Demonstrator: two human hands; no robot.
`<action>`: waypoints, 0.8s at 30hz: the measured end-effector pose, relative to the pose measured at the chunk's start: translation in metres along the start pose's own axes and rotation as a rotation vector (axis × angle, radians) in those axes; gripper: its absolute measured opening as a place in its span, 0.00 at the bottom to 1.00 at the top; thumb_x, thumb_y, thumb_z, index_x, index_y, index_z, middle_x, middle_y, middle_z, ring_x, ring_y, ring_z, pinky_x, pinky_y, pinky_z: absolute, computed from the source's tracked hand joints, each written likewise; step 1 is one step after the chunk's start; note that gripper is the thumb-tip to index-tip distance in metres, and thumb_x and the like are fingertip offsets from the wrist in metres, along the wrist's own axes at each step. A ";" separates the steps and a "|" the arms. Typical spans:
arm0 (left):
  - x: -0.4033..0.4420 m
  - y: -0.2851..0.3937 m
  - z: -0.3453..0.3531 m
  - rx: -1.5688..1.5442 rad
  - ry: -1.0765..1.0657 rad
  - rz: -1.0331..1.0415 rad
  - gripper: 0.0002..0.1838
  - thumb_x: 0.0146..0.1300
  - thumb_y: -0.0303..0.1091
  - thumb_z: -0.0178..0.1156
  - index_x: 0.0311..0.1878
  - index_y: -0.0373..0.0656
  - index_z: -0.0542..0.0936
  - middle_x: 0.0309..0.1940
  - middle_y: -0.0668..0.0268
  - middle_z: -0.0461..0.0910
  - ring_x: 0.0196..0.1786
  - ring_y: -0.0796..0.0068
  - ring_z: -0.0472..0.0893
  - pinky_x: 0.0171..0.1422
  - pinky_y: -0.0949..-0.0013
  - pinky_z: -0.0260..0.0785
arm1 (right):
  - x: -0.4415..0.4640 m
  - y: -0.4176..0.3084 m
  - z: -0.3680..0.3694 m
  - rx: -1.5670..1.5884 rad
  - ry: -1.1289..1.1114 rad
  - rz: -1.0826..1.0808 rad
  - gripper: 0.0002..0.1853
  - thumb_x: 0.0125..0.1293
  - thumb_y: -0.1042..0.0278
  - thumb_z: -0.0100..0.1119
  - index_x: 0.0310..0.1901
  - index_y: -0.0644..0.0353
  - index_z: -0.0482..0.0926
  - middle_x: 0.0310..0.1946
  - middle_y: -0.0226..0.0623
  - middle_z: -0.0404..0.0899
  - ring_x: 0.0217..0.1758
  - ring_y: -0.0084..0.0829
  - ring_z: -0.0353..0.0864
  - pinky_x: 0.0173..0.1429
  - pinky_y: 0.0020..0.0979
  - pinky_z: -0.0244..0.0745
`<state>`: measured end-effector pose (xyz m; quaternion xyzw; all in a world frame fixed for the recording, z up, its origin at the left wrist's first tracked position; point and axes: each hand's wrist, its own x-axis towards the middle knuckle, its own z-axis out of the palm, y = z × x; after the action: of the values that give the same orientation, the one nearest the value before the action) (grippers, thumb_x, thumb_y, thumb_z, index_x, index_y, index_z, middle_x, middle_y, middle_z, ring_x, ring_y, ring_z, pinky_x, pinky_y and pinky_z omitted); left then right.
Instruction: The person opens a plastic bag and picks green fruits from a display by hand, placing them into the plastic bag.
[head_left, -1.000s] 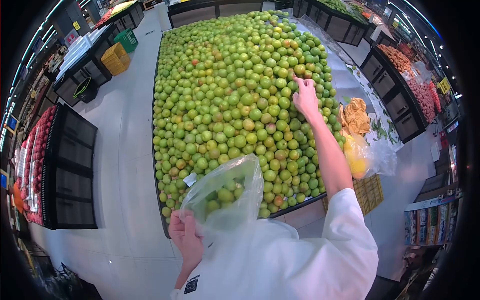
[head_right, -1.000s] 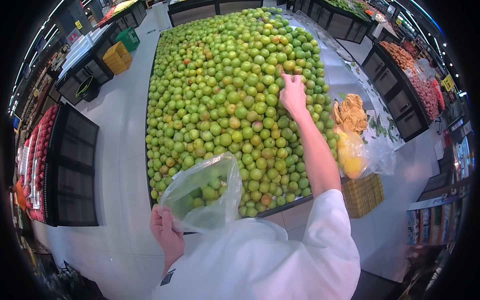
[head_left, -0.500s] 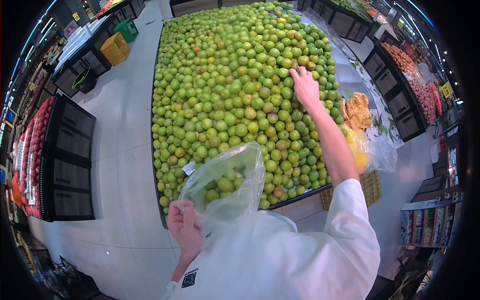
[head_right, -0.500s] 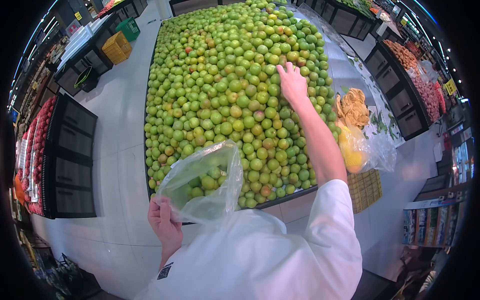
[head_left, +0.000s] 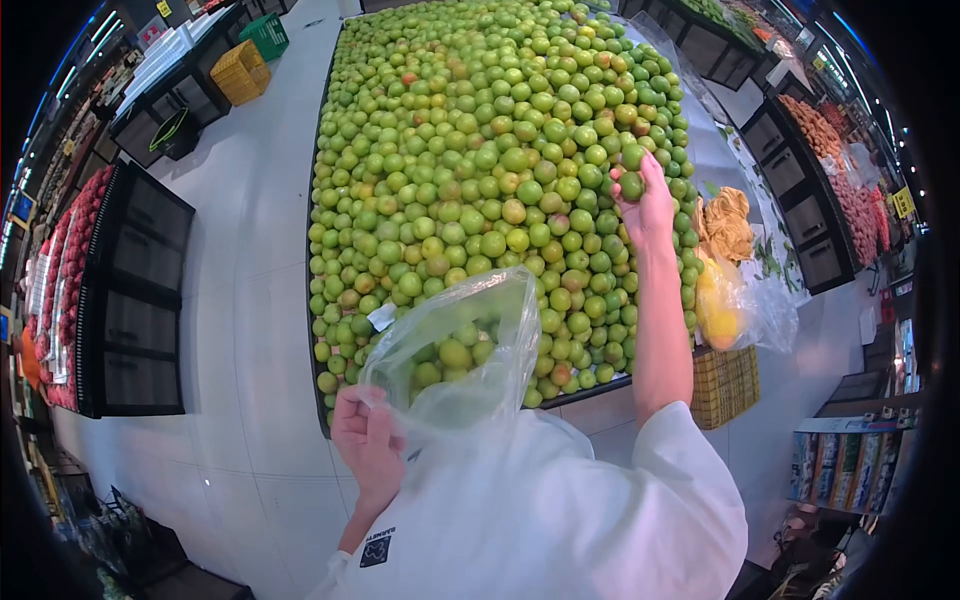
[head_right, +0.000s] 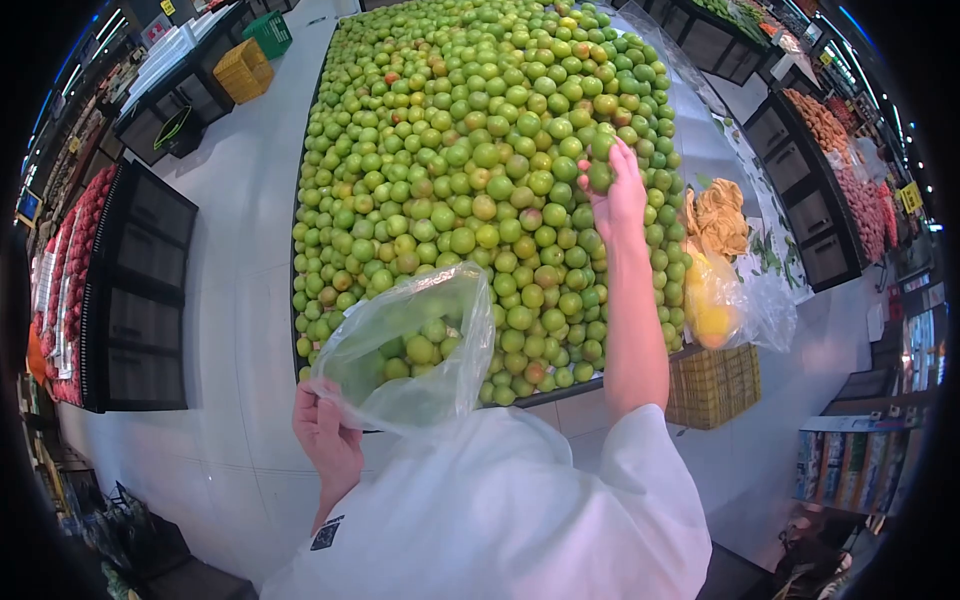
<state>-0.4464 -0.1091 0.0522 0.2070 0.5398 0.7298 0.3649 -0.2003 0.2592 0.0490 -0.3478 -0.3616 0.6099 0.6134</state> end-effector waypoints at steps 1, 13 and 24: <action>-0.001 0.001 0.000 0.004 0.008 -0.009 0.05 0.68 0.29 0.56 0.44 0.41 0.72 0.21 0.74 0.72 0.16 0.89 0.66 0.19 0.81 0.56 | -0.017 -0.003 0.002 0.240 -0.128 0.126 0.20 0.78 0.57 0.45 0.64 0.56 0.65 0.48 0.41 0.75 0.40 0.30 0.77 0.36 0.25 0.77; -0.005 -0.004 0.005 -0.019 -0.067 -0.001 0.06 0.71 0.29 0.56 0.39 0.43 0.70 0.24 0.72 0.73 0.18 0.88 0.66 0.21 0.80 0.59 | -0.207 0.020 0.111 -1.152 -1.352 -0.191 0.19 0.61 0.65 0.63 0.53 0.57 0.76 0.46 0.42 0.78 0.46 0.42 0.81 0.49 0.42 0.78; -0.003 -0.003 0.002 -0.046 -0.049 0.021 0.06 0.72 0.30 0.57 0.39 0.42 0.70 0.21 0.72 0.71 0.18 0.87 0.66 0.20 0.79 0.58 | -0.209 0.080 0.089 -1.219 -1.242 -0.575 0.18 0.57 0.70 0.61 0.51 0.59 0.78 0.47 0.42 0.77 0.58 0.40 0.76 0.51 0.40 0.76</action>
<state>-0.4421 -0.1095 0.0501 0.2219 0.5117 0.7403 0.3752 -0.3157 0.0499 0.0200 -0.1175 -0.9584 0.2145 0.1472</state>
